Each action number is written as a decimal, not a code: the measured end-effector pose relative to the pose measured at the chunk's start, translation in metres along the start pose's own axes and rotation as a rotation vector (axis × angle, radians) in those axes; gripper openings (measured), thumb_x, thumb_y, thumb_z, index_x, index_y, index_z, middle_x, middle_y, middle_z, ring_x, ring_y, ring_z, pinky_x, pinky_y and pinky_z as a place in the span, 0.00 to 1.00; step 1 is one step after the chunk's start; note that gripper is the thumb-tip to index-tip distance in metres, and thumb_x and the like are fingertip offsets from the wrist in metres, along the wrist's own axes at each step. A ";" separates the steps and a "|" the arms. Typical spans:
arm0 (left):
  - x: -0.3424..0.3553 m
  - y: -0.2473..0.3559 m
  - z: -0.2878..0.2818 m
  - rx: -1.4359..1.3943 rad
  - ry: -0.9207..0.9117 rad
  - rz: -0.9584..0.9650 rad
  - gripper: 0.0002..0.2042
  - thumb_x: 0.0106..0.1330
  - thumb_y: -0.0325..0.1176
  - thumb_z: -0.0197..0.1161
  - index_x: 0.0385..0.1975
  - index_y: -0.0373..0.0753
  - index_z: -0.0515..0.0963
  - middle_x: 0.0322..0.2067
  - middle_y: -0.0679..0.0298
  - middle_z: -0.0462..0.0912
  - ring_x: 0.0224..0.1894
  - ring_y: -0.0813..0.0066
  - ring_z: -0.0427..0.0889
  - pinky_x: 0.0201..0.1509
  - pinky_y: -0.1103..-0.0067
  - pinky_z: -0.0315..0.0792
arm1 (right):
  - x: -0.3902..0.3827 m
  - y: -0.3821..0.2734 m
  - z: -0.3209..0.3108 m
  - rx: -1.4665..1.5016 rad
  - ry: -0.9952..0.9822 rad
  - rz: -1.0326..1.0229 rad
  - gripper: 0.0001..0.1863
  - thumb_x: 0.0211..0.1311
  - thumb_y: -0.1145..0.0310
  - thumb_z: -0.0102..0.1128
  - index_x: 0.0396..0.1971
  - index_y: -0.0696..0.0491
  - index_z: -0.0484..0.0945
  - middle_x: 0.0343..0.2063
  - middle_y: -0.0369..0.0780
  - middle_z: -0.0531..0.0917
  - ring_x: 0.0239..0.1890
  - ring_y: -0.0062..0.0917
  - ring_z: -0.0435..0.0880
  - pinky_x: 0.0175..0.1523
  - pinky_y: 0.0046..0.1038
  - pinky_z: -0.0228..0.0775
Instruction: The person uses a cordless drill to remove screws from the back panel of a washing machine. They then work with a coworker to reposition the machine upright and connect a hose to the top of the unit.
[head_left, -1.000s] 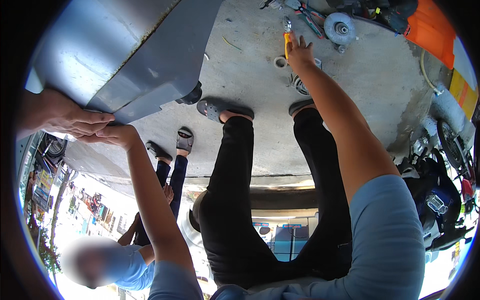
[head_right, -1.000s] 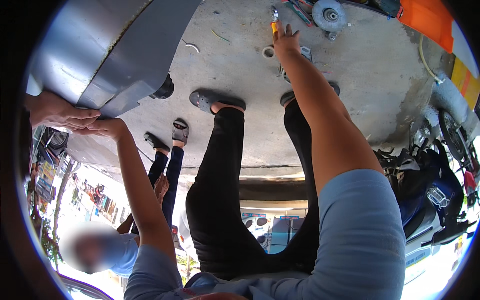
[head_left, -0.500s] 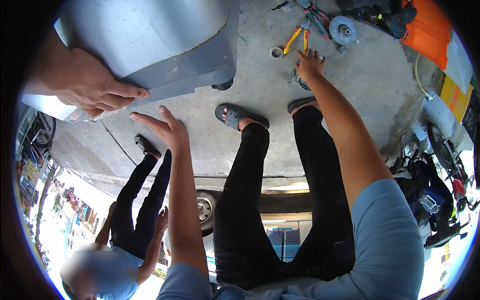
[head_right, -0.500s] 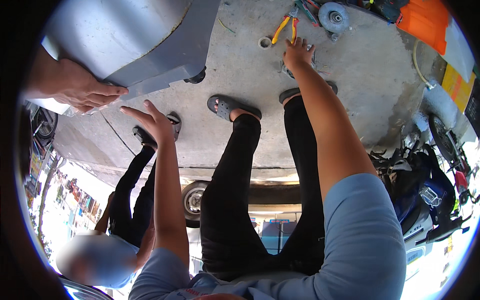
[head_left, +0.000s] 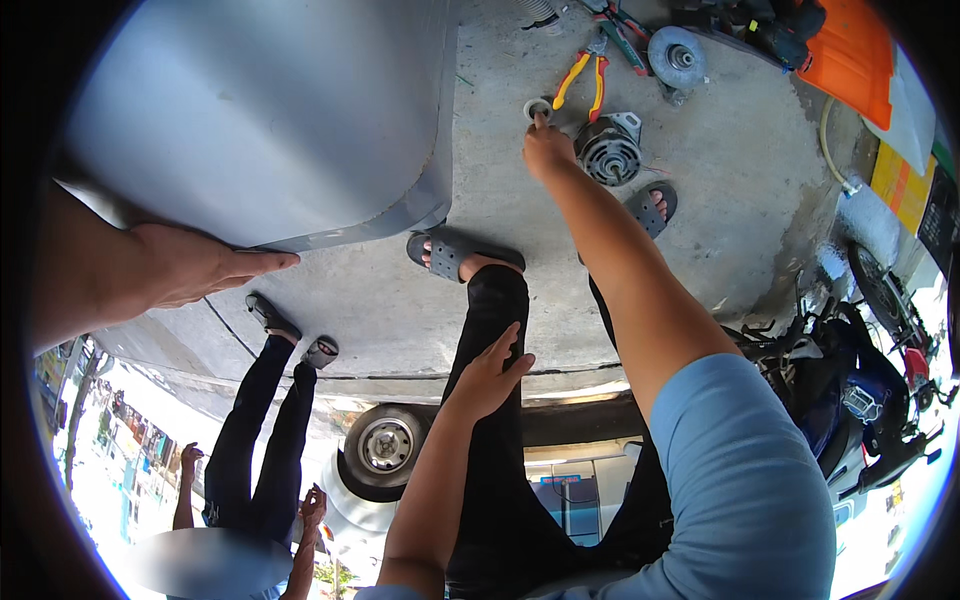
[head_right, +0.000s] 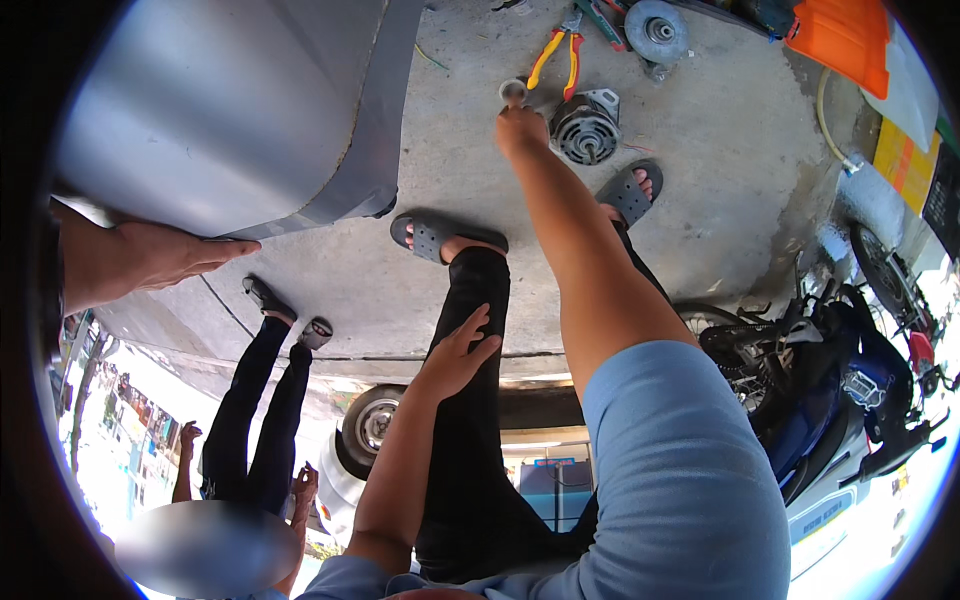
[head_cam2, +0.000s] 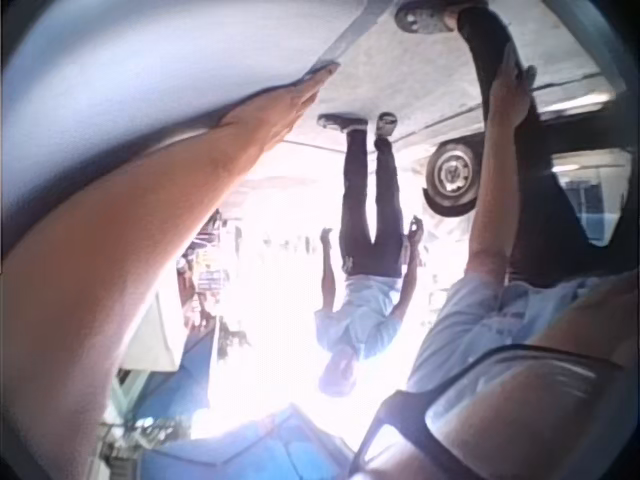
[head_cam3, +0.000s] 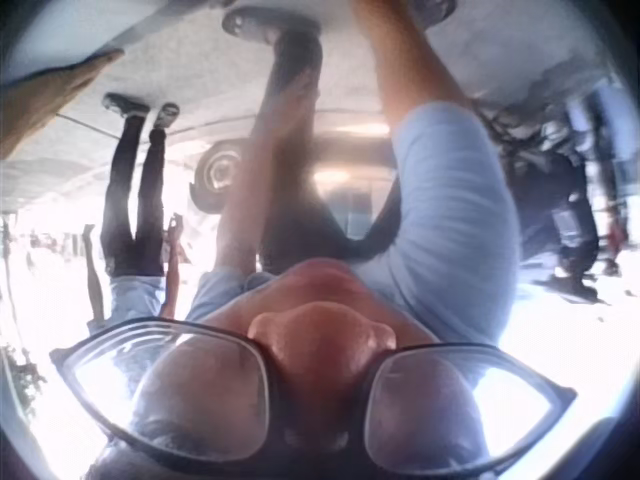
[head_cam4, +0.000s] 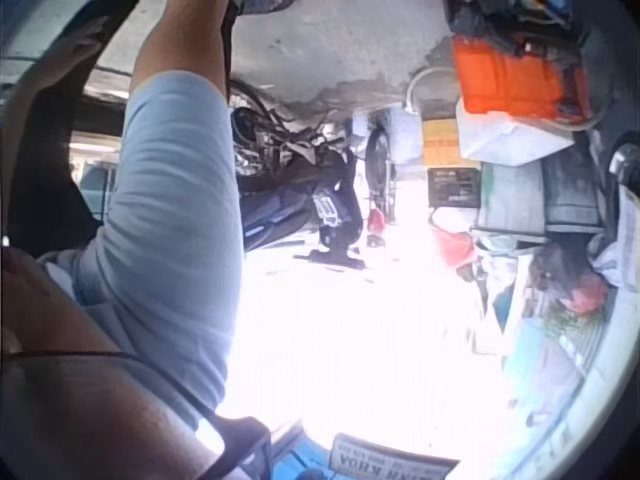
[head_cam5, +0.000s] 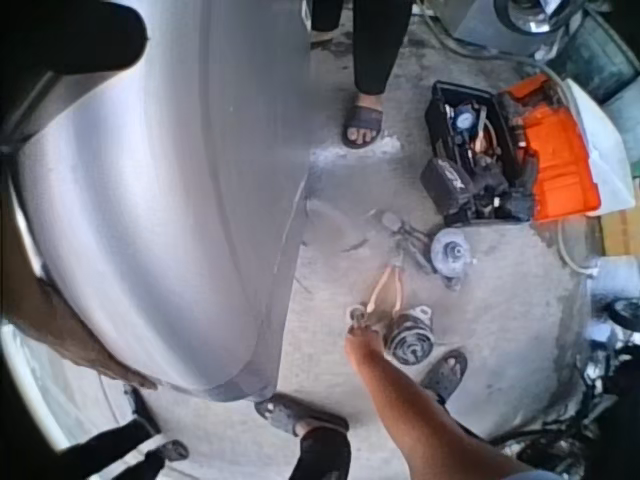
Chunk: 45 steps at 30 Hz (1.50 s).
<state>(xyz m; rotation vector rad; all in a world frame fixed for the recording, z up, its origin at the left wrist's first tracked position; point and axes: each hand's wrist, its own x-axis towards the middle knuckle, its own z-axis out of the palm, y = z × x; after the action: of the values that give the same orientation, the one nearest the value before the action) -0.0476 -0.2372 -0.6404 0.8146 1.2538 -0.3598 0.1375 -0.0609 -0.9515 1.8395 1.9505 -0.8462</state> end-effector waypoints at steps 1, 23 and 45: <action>0.002 -0.008 0.000 -0.025 -0.013 -0.066 0.34 0.71 0.52 0.57 0.72 0.44 0.56 0.63 0.48 0.70 0.63 0.56 0.74 0.65 0.68 0.67 | -0.005 0.002 0.003 0.031 -0.039 -0.018 0.15 0.60 0.68 0.56 0.45 0.57 0.79 0.56 0.47 0.75 0.46 0.38 0.84 0.48 0.40 0.78; -0.208 0.057 0.151 0.365 0.065 0.080 0.31 0.68 0.55 0.55 0.65 0.42 0.68 0.62 0.51 0.72 0.66 0.55 0.69 0.69 0.60 0.60 | -0.355 0.197 -0.275 0.480 -0.099 0.276 0.14 0.56 0.63 0.64 0.41 0.52 0.80 0.38 0.47 0.86 0.43 0.42 0.85 0.48 0.42 0.76; -0.389 -0.134 0.160 -0.667 0.571 0.053 0.30 0.71 0.53 0.53 0.63 0.34 0.70 0.57 0.50 0.78 0.59 0.60 0.76 0.63 0.72 0.67 | -0.529 0.143 -0.371 0.604 0.051 0.328 0.27 0.39 0.60 0.77 0.41 0.56 0.79 0.25 0.45 0.84 0.28 0.32 0.85 0.35 0.35 0.76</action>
<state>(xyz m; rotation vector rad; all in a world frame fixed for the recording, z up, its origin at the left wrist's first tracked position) -0.1422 -0.5135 -0.3097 0.3701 1.7382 0.3590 0.3966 -0.2484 -0.3718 2.4388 1.4393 -1.3858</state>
